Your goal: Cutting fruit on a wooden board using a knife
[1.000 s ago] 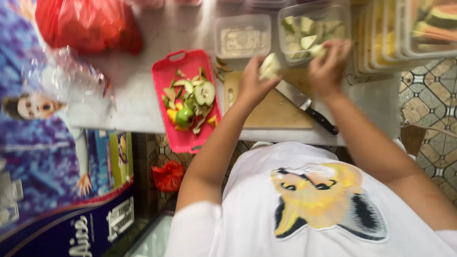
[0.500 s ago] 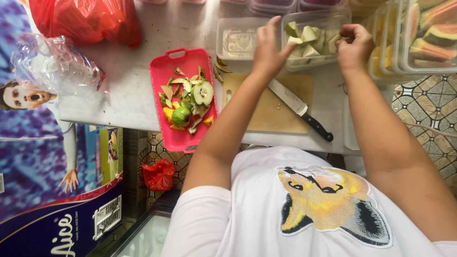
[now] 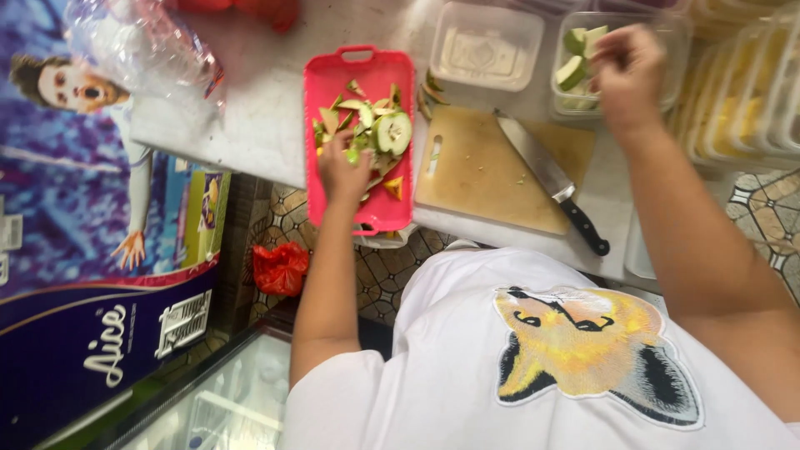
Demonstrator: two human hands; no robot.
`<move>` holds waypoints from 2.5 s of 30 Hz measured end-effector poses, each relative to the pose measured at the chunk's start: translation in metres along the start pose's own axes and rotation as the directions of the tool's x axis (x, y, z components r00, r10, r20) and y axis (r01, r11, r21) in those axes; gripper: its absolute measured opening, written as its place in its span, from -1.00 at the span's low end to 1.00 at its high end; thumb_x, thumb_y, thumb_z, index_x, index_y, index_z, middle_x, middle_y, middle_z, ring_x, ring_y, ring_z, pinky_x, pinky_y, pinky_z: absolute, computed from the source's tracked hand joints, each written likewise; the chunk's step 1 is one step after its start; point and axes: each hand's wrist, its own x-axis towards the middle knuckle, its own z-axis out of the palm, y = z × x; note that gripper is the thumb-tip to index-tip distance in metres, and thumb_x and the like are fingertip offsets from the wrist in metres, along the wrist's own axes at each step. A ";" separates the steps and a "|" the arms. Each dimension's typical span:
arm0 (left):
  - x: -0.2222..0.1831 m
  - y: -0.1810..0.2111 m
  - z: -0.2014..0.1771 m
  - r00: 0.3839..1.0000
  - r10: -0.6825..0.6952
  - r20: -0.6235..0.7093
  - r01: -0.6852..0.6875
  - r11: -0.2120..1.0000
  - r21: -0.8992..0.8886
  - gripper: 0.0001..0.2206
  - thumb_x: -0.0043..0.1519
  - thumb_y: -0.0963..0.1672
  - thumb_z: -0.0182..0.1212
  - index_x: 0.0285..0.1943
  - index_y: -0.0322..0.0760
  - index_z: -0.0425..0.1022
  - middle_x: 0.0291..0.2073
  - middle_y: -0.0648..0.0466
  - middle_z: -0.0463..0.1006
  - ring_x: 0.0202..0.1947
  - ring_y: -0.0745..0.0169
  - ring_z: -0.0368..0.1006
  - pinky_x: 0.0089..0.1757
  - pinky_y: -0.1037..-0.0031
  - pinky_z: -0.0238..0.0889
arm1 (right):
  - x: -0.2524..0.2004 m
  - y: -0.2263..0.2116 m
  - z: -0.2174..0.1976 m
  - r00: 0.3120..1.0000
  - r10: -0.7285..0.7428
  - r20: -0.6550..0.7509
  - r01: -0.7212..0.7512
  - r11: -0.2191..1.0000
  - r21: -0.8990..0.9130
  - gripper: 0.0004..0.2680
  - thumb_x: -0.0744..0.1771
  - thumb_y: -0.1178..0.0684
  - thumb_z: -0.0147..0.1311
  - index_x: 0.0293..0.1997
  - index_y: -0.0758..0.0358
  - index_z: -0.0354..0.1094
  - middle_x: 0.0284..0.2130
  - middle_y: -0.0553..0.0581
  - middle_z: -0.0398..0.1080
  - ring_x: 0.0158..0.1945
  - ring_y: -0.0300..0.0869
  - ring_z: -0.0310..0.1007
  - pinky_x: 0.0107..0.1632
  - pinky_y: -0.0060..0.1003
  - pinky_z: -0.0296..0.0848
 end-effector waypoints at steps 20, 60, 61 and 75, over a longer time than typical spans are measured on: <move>-0.022 0.007 0.042 0.929 0.356 -0.102 -0.347 0.933 0.097 -0.51 0.16 -0.08 0.36 0.29 -0.15 0.37 0.22 -0.05 0.30 0.25 -0.08 0.22 0.17 0.07 0.15 | 0.022 -0.006 -0.055 0.826 0.562 0.032 -0.294 0.480 -0.827 -0.75 0.36 0.21 -0.09 0.09 0.03 0.45 -0.02 0.32 0.47 0.03 0.27 0.36 0.04 0.14 0.27; 0.020 -0.001 0.056 0.950 0.271 0.153 -0.311 0.825 0.471 0.06 0.00 0.11 0.58 0.56 0.03 -0.20 0.47 -0.18 0.01 0.42 -0.20 0.02 0.26 -0.04 0.03 | 0.045 0.001 0.003 0.870 0.379 0.316 0.118 0.463 -0.879 -0.63 0.28 -0.41 0.22 0.00 -0.03 0.48 0.14 0.38 0.26 0.21 0.28 -0.03 0.12 0.14 -0.01; 0.025 -0.001 0.055 0.948 0.277 0.156 -0.318 0.825 0.468 0.06 0.00 0.11 0.58 0.56 0.03 -0.20 0.47 -0.18 0.01 0.42 -0.20 0.02 0.26 -0.04 0.03 | 0.036 0.010 -0.007 0.872 0.380 0.310 0.113 0.459 -0.881 -0.63 0.28 -0.41 0.22 0.00 -0.03 0.48 0.14 0.38 0.26 0.21 0.28 -0.03 0.12 0.14 -0.01; 0.005 0.028 0.100 0.892 0.450 0.042 -0.452 0.887 0.098 -0.04 -0.13 0.07 0.64 0.43 -0.14 0.12 0.19 -0.10 0.30 0.08 -0.29 0.50 0.00 -0.05 0.37 | -0.196 0.018 -0.015 0.694 0.668 0.267 -0.116 0.470 -0.875 -0.49 0.30 0.09 0.21 0.32 0.24 -0.09 -0.10 0.43 0.37 -0.03 0.37 0.51 -0.08 0.31 0.53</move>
